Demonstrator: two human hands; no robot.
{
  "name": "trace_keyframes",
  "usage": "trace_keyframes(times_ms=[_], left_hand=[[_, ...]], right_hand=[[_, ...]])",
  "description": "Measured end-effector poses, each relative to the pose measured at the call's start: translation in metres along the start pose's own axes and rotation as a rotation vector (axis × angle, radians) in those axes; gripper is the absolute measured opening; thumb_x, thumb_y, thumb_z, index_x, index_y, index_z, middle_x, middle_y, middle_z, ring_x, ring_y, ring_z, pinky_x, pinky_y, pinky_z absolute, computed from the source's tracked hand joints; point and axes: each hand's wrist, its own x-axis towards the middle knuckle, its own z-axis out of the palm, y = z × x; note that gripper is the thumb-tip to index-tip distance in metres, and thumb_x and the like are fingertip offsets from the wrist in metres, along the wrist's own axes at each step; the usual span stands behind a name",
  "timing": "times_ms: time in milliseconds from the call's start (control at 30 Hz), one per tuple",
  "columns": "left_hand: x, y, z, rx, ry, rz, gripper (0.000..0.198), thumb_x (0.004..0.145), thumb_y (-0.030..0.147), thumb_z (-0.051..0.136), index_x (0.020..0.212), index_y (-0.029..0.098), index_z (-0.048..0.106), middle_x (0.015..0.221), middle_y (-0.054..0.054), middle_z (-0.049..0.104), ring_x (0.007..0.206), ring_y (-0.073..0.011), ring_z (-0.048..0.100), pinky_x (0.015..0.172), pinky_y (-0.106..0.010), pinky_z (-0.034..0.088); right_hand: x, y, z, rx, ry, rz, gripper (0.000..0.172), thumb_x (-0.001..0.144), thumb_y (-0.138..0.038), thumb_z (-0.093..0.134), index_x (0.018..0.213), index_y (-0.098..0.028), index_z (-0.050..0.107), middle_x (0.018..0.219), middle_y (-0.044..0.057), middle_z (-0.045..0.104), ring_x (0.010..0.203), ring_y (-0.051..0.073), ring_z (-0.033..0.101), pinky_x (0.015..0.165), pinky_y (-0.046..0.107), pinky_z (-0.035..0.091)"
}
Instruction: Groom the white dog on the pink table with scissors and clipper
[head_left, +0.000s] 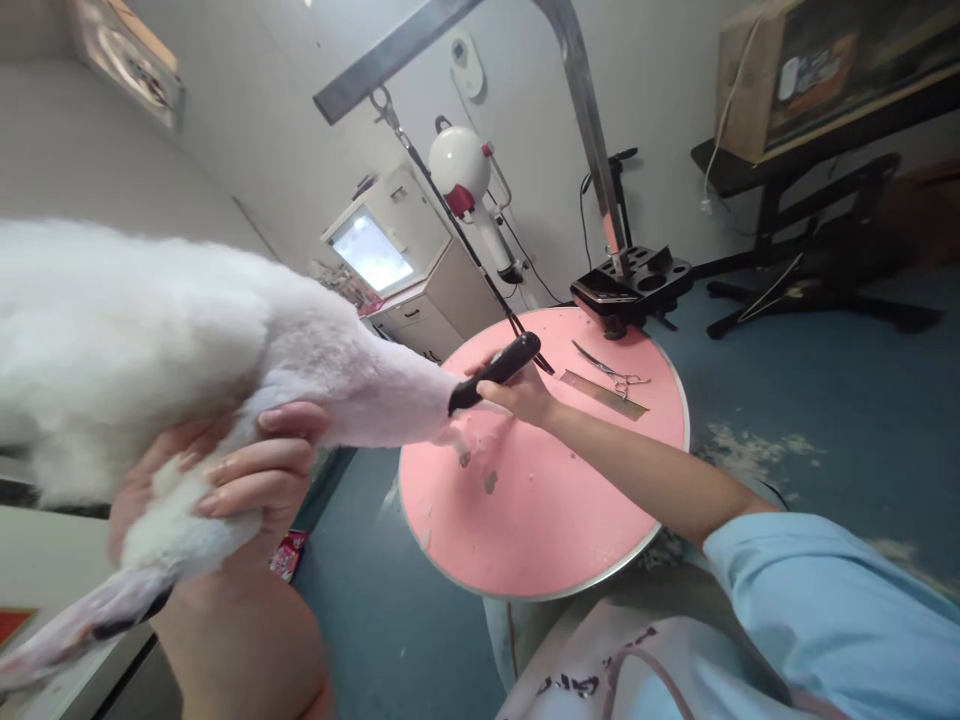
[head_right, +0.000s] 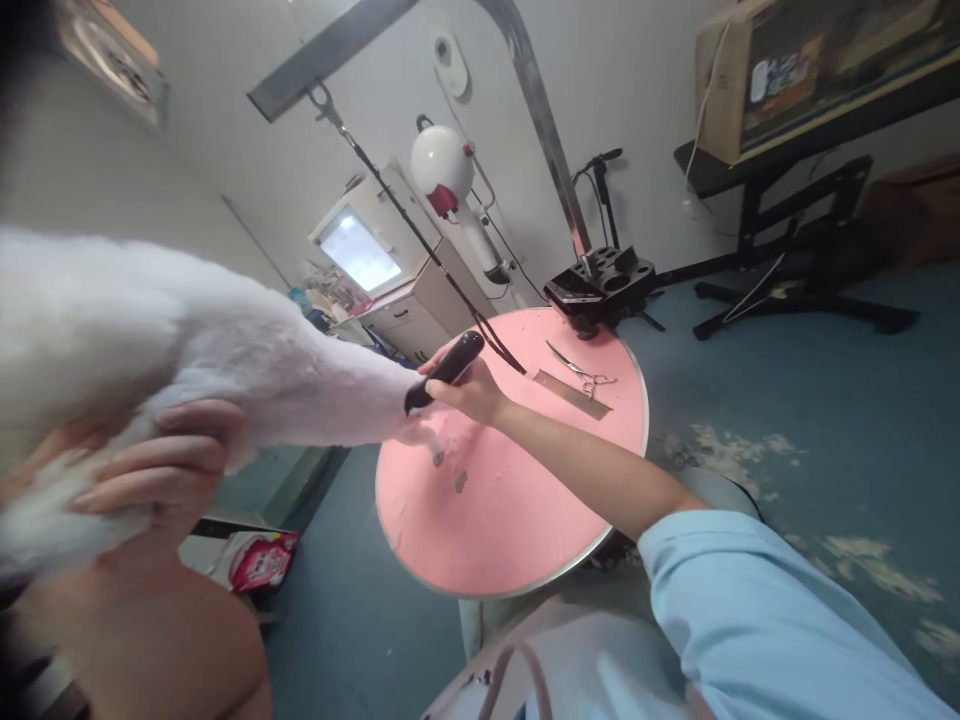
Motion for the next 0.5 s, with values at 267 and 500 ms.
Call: trace_keyframes(times_ms=[267, 500], left_hand=[[-0.002, -0.001, -0.002, 0.016, 0.011, -0.003, 0.017, 0.091, 0.043, 0.03, 0.092, 0.026, 0.032, 0.079, -0.005, 0.055, 0.048, -0.0157, 0.055, 0.036, -0.024, 0.049], [-0.002, -0.01, 0.003, -0.023, 0.046, 0.056, 0.016, 0.092, 0.039, 0.036, 0.092, 0.025, 0.029, 0.081, -0.007, 0.057, 0.045, -0.014, 0.051, 0.034, -0.023, 0.048]], right_hand=[[-0.016, 0.041, 0.005, -0.152, -0.102, 0.187, 0.033, 0.063, -0.023, 0.078, 0.094, -0.02, 0.069, 0.097, 0.004, 0.076, 0.091, 0.022, 0.071, 0.084, 0.036, 0.056], [-0.017, 0.028, 0.006, -0.237, 0.051, -0.069, 0.032, 0.074, -0.035, 0.076, 0.101, -0.021, 0.066, 0.104, 0.007, 0.075, 0.093, 0.023, 0.071, 0.083, 0.036, 0.057]])
